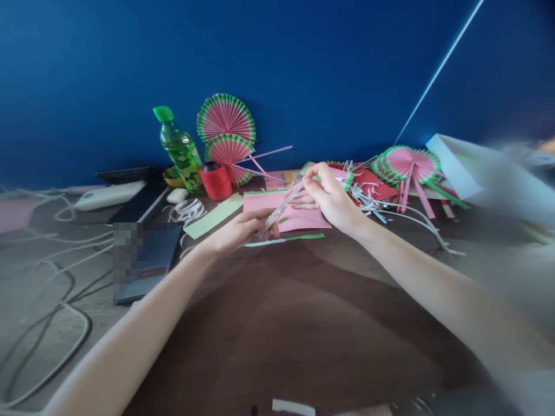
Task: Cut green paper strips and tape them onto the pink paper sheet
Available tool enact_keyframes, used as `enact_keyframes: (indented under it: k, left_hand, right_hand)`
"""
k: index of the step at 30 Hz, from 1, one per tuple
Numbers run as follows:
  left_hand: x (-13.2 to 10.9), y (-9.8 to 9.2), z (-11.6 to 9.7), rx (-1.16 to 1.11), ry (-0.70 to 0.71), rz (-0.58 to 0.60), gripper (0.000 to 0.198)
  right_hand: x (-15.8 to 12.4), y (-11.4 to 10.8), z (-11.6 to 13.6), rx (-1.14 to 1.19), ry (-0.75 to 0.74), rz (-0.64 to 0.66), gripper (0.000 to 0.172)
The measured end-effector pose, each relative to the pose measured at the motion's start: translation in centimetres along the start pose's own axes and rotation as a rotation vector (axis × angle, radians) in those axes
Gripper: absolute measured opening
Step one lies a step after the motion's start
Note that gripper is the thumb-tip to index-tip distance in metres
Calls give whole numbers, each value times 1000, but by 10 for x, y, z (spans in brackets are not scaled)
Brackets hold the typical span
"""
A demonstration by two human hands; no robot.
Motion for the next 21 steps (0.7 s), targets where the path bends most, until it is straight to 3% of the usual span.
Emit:
enact_keyframes:
  k: [9, 15, 21]
  left_hand:
    - [2, -5, 4, 30, 42, -96, 32]
    - [1, -6, -5, -75, 147, -156, 18]
    - [3, -3, -3, 48, 129, -136, 18]
  right_hand:
    - [-5, 3, 13, 26, -90, 25, 22]
    - [-12, 13, 22, 56, -174, 186, 18]
    - [-8, 12, 14, 113, -194, 246, 17]
Point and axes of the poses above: each hand's wrist, its own x-axis towards the middle knuckle, its own y-axis out of the palm, z = x × y, the point moved 4 cm from there along x, towards the middle knuckle, and after that the axes turned 3 degrees about -y, right-handed, at the moved point
